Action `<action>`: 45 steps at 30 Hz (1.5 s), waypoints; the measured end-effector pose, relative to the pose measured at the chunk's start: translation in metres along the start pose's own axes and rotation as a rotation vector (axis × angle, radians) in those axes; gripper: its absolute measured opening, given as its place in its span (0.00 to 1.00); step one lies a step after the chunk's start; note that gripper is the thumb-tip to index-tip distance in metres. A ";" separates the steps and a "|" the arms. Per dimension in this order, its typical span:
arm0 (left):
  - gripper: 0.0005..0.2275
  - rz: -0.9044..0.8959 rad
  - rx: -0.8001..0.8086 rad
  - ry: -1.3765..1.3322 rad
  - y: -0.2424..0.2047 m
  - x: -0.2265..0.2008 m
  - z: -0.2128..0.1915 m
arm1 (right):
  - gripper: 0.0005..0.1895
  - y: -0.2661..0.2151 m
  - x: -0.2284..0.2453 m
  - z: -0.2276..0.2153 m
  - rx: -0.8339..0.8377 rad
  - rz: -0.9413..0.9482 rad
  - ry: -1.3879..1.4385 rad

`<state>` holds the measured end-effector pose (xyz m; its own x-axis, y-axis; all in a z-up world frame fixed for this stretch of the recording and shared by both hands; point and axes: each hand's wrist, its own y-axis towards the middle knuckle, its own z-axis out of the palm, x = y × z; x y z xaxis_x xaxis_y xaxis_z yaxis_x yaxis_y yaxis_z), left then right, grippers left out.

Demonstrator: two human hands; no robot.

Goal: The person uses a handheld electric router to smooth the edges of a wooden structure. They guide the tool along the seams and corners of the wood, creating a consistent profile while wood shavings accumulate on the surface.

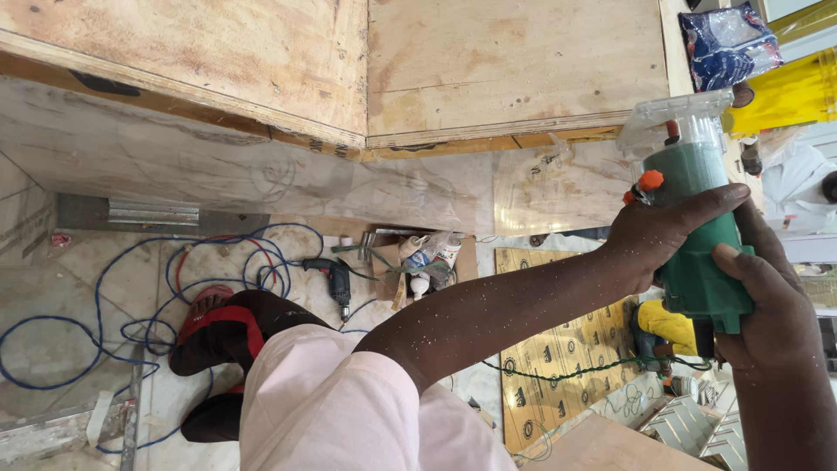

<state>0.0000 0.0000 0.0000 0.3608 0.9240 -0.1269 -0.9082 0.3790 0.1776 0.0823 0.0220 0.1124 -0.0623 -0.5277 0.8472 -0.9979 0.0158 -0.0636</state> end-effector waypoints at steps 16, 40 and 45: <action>0.24 0.019 0.019 -0.076 0.001 0.007 0.005 | 0.43 -0.003 -0.009 -0.008 -0.031 -0.026 0.070; 0.25 0.036 0.002 -0.032 -0.008 0.000 -0.002 | 0.42 -0.003 -0.015 -0.010 0.041 -0.049 0.061; 0.24 0.099 0.017 -0.085 -0.009 0.001 -0.002 | 0.42 -0.003 -0.011 -0.004 0.012 -0.033 0.111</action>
<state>0.0080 -0.0020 -0.0039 0.2872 0.9575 -0.0250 -0.9368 0.2863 0.2013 0.0860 0.0307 0.1053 -0.0321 -0.4307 0.9019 -0.9991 -0.0106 -0.0406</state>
